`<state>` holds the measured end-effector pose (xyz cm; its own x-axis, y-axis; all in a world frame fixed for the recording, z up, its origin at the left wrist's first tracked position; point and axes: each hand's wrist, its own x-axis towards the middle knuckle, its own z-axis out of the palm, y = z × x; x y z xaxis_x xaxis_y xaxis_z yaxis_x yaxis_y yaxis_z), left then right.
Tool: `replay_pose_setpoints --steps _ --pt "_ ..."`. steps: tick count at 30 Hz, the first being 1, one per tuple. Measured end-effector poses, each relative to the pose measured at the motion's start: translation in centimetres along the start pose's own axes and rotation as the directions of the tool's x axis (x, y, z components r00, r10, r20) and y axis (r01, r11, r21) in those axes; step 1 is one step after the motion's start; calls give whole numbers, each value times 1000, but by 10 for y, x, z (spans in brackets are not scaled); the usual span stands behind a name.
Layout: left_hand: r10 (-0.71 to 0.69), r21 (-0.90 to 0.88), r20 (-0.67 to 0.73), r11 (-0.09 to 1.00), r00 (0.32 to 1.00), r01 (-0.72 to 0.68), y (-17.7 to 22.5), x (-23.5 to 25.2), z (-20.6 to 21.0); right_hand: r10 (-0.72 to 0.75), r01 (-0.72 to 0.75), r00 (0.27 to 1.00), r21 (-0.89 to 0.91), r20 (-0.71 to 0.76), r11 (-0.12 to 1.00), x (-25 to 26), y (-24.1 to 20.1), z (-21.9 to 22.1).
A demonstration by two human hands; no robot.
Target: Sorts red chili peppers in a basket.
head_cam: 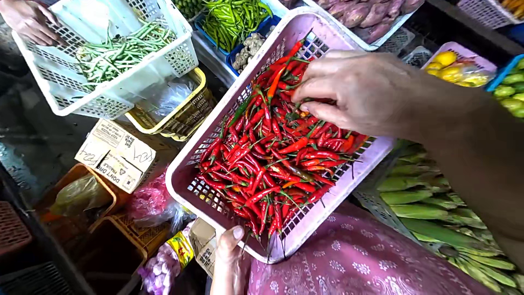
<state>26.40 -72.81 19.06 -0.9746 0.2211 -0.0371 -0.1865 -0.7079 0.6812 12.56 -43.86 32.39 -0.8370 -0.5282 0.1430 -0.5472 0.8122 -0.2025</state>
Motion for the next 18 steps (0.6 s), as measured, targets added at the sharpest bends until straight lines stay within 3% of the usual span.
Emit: replay_pose_setpoints --steps 5,7,11,18 --pt "23 14 65 1000 998 -24 -6 7 -8 -61 66 998 167 -33 984 -18 -40 2" --pt "12 34 19 999 1000 -13 -7 8 -7 -109 107 994 124 6 987 -23 -48 17" --pt "16 44 -2 999 1000 -16 -7 10 -4 -132 130 991 76 17 989 -18 -45 30" --pt "33 75 -96 997 995 -25 -7 9 -4 -89 107 992 236 -85 966 -18 -38 20"
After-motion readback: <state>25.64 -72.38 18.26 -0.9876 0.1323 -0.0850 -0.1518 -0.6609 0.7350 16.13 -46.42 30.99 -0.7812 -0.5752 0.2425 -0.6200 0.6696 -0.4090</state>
